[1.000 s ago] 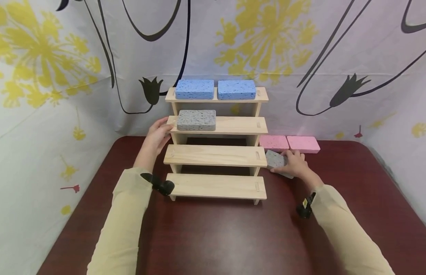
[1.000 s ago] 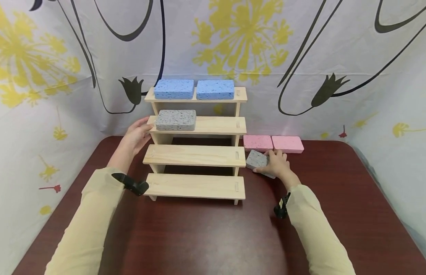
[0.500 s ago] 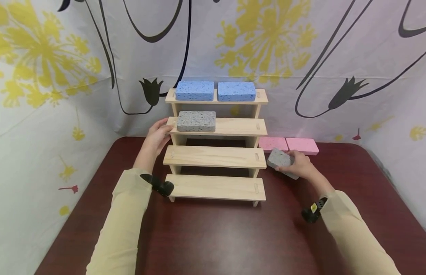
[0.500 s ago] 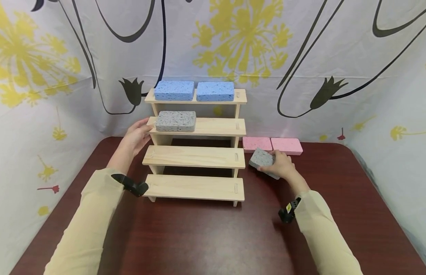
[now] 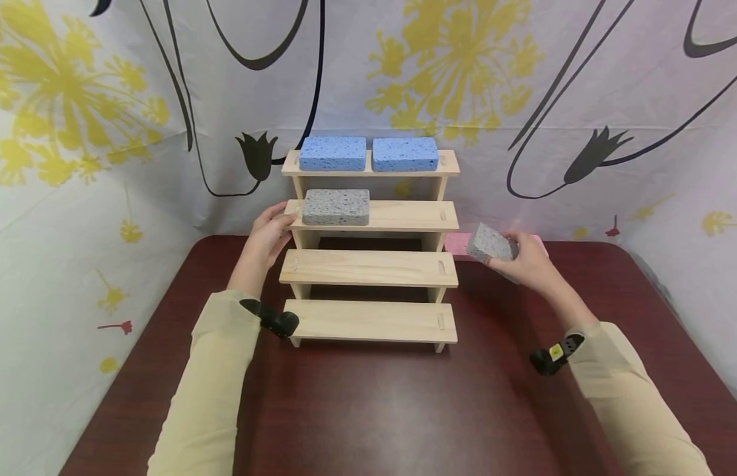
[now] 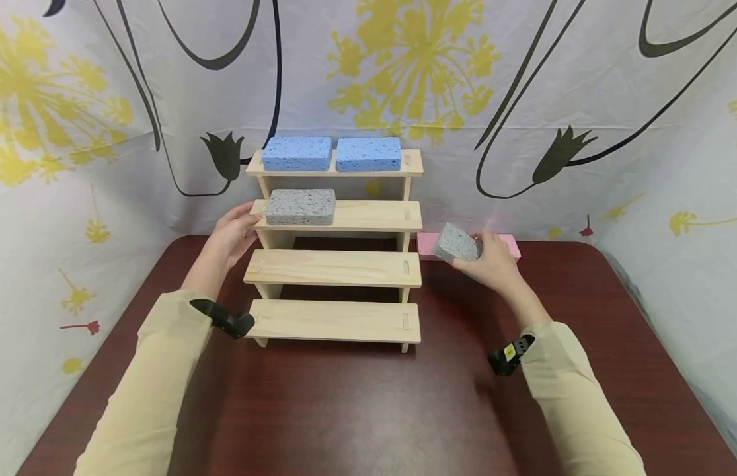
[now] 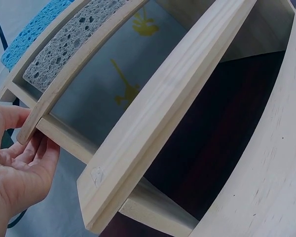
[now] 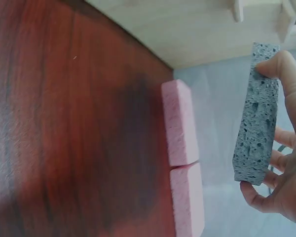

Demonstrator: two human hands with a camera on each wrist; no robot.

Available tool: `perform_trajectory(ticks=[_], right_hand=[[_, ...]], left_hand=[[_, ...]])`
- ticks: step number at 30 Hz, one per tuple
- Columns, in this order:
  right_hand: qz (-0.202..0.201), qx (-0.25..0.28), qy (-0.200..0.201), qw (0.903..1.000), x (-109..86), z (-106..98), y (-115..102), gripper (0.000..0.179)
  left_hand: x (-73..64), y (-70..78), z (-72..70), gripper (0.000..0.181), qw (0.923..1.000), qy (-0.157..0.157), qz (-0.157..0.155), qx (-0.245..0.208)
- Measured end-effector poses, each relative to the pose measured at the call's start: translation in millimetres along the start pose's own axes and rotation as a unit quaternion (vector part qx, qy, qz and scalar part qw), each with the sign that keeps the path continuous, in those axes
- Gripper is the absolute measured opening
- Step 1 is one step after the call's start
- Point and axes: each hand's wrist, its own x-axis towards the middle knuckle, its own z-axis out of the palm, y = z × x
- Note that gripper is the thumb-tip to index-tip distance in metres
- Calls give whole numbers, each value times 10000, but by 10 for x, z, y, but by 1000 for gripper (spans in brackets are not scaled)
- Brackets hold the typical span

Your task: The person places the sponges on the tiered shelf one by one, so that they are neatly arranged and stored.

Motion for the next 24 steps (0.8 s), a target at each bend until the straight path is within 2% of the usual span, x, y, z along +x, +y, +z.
perform_trajectory(ticks=[11, 16, 24], right_hand=[[-128, 520, 488, 9974, 40, -197, -362, 68], [-480, 599, 846, 9935, 78, -225, -530, 66], [-862, 475, 992, 9902, 181, -171, -807, 65]], left_hand=[[6, -1, 9, 57, 10000, -11, 20, -49], [20, 5, 16, 57, 10000, -1, -21, -46], [8, 8, 8, 57, 10000, 5, -49, -67]])
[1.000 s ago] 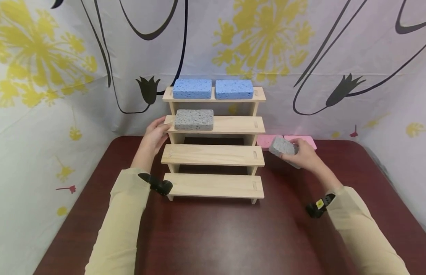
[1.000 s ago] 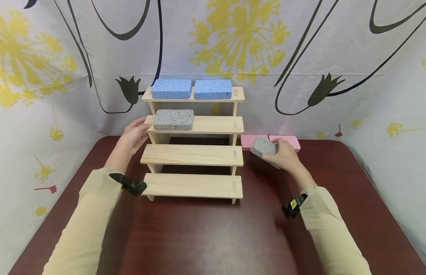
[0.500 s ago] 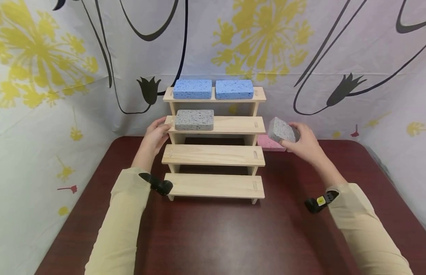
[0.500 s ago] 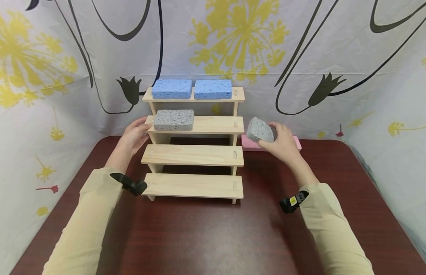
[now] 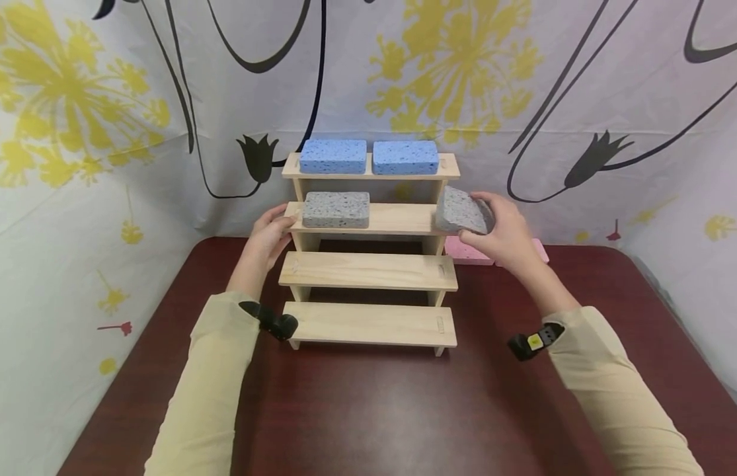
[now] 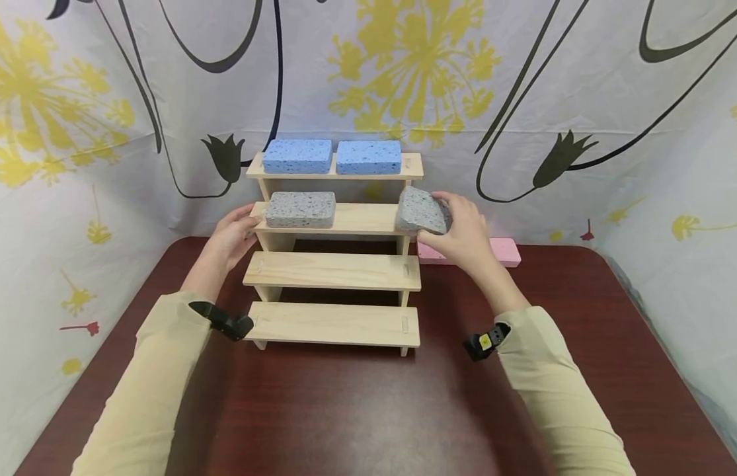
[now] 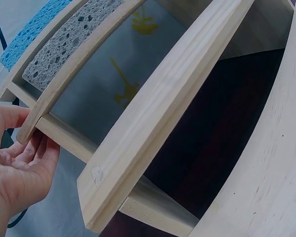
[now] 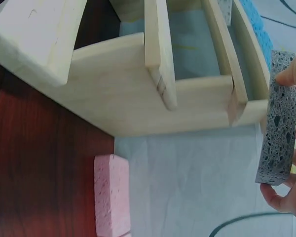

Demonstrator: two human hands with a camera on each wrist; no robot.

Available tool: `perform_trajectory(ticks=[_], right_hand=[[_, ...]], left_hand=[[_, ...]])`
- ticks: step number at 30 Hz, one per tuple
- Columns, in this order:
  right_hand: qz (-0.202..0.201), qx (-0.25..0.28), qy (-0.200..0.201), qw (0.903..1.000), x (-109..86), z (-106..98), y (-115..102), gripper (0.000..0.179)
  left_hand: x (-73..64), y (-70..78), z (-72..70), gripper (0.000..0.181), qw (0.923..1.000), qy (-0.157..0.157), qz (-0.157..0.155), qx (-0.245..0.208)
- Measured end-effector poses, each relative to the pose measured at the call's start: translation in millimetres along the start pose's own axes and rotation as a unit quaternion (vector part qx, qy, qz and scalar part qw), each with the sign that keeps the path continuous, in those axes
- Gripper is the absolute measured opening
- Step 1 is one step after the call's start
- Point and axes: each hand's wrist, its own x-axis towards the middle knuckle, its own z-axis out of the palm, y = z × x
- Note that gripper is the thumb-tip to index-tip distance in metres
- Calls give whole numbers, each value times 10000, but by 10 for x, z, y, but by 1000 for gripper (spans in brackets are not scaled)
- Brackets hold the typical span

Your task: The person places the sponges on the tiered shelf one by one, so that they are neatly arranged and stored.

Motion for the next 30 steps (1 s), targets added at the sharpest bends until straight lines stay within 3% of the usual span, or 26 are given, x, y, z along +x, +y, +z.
perform_trajectory(ticks=[6, 16, 30], right_hand=[[-380, -329, -121, 9987, 97, 113, -191, 61], [-586, -1055, -979, 9879, 313, 271, -480, 68], [-746, -1174, -1662, 9762, 452, 419, -577, 66]], left_hand=[[-4, -4, -14, 57, 10000, -21, 15, 50], [-6, -1, -44, 56, 10000, 4, 18, 31], [-16, 3, -23, 55, 9999, -15, -44, 105]])
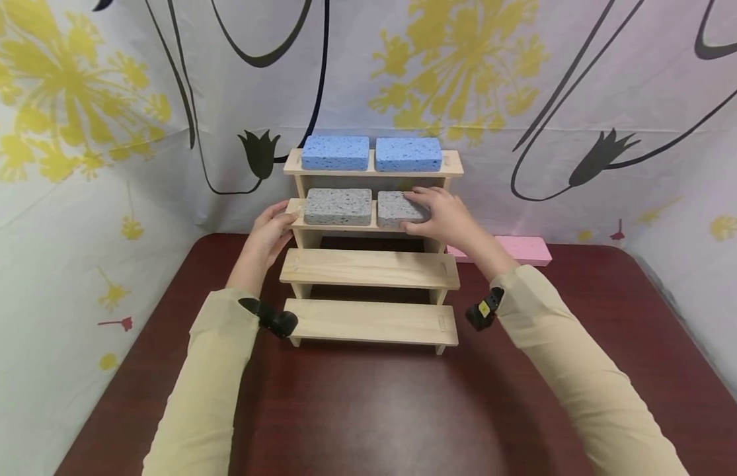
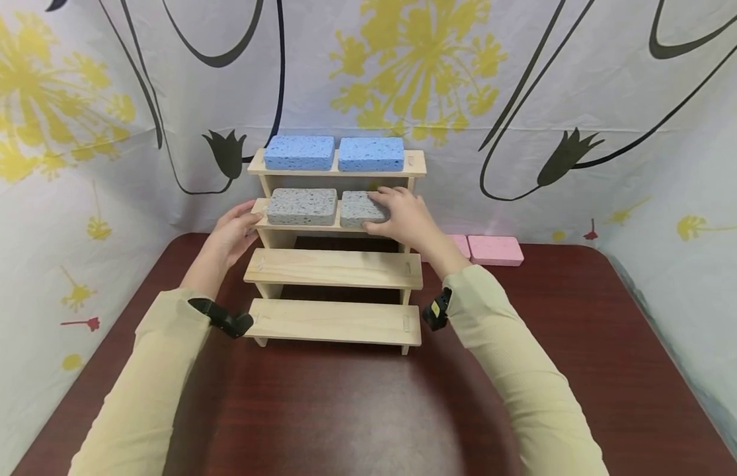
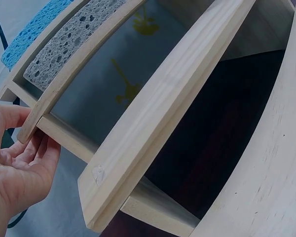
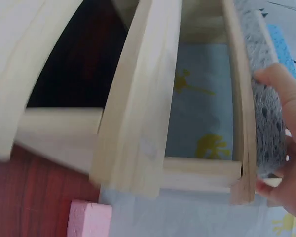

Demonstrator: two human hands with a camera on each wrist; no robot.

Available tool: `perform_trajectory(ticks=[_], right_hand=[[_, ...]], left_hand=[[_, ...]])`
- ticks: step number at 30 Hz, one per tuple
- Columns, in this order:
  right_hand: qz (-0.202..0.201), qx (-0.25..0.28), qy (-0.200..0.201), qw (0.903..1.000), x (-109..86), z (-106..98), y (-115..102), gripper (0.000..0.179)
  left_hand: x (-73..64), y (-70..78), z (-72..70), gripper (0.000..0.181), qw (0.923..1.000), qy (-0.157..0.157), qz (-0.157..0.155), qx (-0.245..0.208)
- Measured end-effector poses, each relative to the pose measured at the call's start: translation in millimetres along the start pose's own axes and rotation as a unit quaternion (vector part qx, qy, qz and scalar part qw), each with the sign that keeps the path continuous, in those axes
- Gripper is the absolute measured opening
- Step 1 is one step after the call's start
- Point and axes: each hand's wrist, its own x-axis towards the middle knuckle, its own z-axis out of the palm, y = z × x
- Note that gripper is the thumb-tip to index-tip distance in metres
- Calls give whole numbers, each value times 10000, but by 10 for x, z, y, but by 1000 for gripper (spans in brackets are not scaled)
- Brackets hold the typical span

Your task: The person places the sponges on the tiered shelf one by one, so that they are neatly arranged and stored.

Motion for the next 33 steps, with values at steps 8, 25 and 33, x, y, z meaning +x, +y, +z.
perform_trajectory(ticks=[8, 25, 33], right_hand=[[-389, 47, 344, 9986, -59, 137, 86, 66], [78, 1282, 1641, 9780, -578, 380, 921, 87], [982, 1008, 1216, 9825, -897, 590, 1476, 80]], left_hand=[[6, 5, -16, 56, 9999, 31, -33, -139], [6, -1, 15, 56, 9998, -33, 2, -190], [5, 3, 7, 56, 10000, 3, 13, -83]])
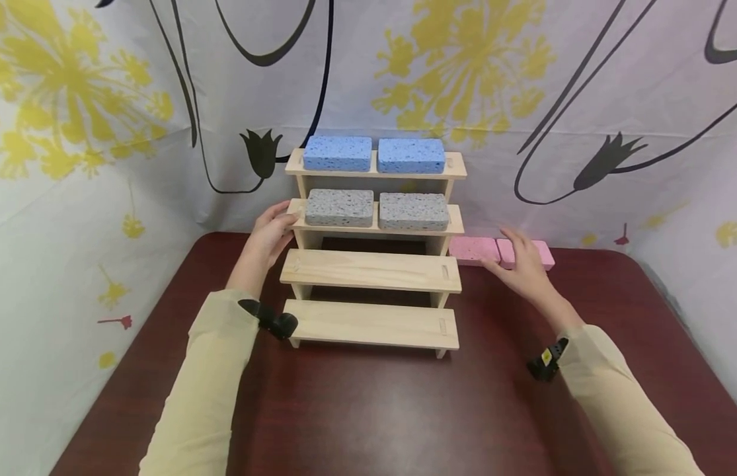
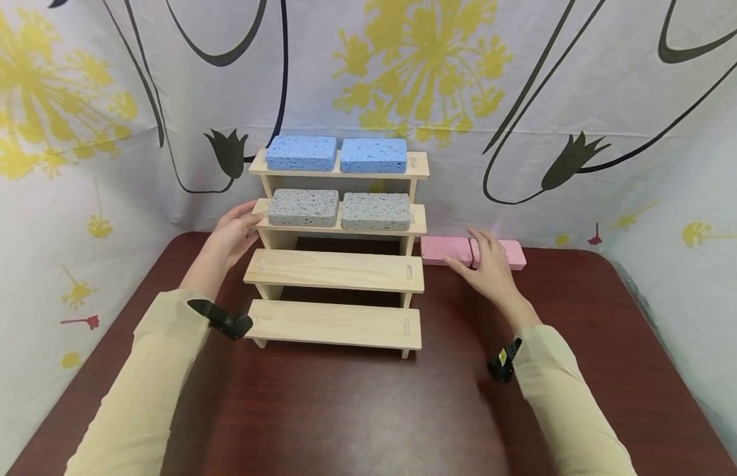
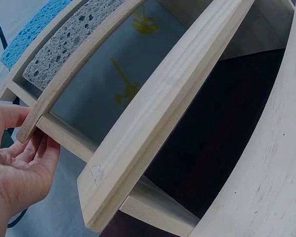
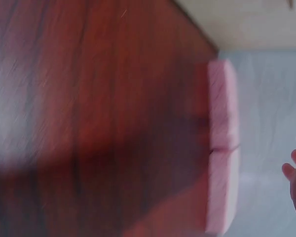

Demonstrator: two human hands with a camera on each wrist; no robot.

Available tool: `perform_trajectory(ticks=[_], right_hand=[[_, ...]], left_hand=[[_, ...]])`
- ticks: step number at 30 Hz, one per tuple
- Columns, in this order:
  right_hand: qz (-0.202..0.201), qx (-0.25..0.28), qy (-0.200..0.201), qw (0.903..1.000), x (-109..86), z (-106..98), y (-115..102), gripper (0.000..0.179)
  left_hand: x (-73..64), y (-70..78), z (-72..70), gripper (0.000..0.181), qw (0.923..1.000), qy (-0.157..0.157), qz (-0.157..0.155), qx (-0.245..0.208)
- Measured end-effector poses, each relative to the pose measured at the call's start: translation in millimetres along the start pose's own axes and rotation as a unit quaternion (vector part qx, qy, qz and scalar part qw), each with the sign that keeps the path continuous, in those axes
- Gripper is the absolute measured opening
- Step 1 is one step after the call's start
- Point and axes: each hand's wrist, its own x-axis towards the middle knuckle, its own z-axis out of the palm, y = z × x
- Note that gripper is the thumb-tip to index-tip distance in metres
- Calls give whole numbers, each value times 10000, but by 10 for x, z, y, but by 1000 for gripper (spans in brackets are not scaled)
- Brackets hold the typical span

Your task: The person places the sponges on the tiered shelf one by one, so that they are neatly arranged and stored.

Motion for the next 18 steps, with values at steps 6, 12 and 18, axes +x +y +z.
perform_trajectory(ticks=[6, 12, 18], right_hand=[[725, -213, -459, 9961, -84, -37, 322, 92], [813, -572, -647, 9929, -92, -101, 622, 98], [685, -1017, -966, 9877, -50, -162, 817, 98]], left_hand=[[3, 15, -22, 56, 10000, 38, 14, -28], [10, 5, -23, 55, 10000, 64, 34, -32], [22, 0, -6, 56, 10000, 45, 51, -38]])
